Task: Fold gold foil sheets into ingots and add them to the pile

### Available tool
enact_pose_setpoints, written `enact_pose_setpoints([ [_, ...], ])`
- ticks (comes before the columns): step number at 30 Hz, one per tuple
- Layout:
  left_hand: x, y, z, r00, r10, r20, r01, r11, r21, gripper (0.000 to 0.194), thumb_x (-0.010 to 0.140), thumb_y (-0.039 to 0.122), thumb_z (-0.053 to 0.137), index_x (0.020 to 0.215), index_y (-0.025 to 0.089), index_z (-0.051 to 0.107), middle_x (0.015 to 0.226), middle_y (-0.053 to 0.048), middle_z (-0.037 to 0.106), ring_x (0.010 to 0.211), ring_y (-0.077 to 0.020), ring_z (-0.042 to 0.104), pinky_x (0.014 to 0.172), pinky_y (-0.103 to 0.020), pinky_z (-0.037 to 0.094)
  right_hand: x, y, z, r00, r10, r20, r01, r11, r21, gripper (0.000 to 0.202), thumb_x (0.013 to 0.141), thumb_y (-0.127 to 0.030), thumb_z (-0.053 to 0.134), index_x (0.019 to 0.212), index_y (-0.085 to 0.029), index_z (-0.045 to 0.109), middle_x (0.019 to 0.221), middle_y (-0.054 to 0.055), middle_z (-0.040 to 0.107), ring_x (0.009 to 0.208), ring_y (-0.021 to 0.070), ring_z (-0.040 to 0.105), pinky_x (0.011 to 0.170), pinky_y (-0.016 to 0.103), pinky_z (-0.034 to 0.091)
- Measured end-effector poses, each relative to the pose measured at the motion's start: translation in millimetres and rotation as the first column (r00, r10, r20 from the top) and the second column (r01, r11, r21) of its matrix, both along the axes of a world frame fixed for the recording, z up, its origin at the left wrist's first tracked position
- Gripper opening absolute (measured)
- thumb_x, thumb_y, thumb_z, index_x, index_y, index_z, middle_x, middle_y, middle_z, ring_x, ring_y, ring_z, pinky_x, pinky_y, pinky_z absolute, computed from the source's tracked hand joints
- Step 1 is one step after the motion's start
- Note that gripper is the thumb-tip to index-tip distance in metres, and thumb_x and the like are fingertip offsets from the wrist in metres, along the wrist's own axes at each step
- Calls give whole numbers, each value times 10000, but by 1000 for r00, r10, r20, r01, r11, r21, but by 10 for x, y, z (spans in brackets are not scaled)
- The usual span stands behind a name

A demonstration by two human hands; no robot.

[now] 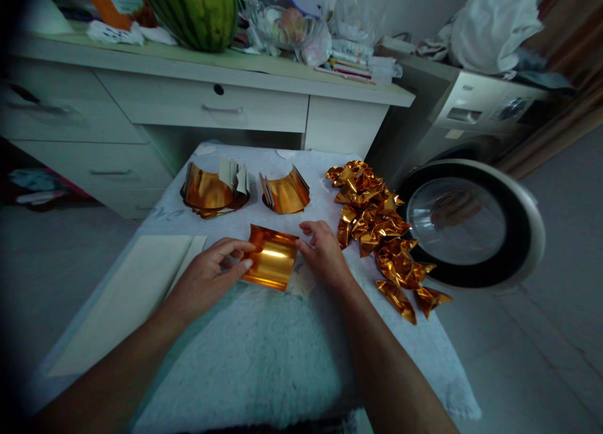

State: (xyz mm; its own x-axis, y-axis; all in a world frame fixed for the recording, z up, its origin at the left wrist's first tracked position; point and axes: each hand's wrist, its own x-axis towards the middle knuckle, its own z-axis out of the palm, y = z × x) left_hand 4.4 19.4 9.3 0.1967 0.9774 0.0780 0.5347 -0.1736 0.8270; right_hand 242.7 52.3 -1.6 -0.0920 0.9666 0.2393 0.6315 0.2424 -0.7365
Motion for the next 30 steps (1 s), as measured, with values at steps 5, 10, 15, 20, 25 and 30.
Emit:
enact_pose_setpoints([
  [5,-21,14,-93,991,113,-75,-110,993,33,482,729,238,643,1196,216,528,1194,-68,566,869,-181,559,784,-344,491,-47,4,-9,989,-30,-147,22,998,-58,96,807,-253,580,769,-204,653,711,-5,574,588,125,486,595,262,399],
  [10,-38,39,-70,991,51,-125,-60,996,-63,535,721,241,635,1244,204,527,1040,-52,652,741,-178,583,684,-312,464,-34,-3,16,869,-114,-481,22,981,-192,166,792,-366,633,802,-204,601,608,-43,535,507,103,477,481,224,332],
  [15,-58,42,-17,983,6,-184,-23,996,-91,119,789,255,540,854,210,630,716,4,651,644,-184,600,592,-281,413,-18,-15,58,756,-125,-642,-37,972,-233,258,754,-414,710,823,-200,583,555,-55,560,458,81,451,446,199,314],
  [20,-94,40,-87,996,51,-70,-57,994,-96,196,862,305,486,912,224,657,699,14,675,626,-180,638,606,-280,448,-6,-35,104,703,-94,-705,-109,965,-237,266,770,-412,726,849,-205,579,542,-52,587,451,89,470,439,198,333],
  [25,-72,41,-72,995,88,53,-87,996,-33,225,843,311,543,1021,219,644,1005,-47,711,910,-223,674,813,-343,519,2,-62,136,631,35,-775,-217,967,-132,183,805,-355,722,861,-219,614,879,19,724,700,126,626,615,236,471],
  [30,-13,25,10,999,35,18,-38,981,192,421,793,217,594,1212,248,570,1337,-72,538,1263,-242,509,1101,-436,389,34,-80,164,694,129,-708,-258,963,-76,144,826,-326,713,948,-255,686,1031,19,714,971,169,645,912,335,491],
])
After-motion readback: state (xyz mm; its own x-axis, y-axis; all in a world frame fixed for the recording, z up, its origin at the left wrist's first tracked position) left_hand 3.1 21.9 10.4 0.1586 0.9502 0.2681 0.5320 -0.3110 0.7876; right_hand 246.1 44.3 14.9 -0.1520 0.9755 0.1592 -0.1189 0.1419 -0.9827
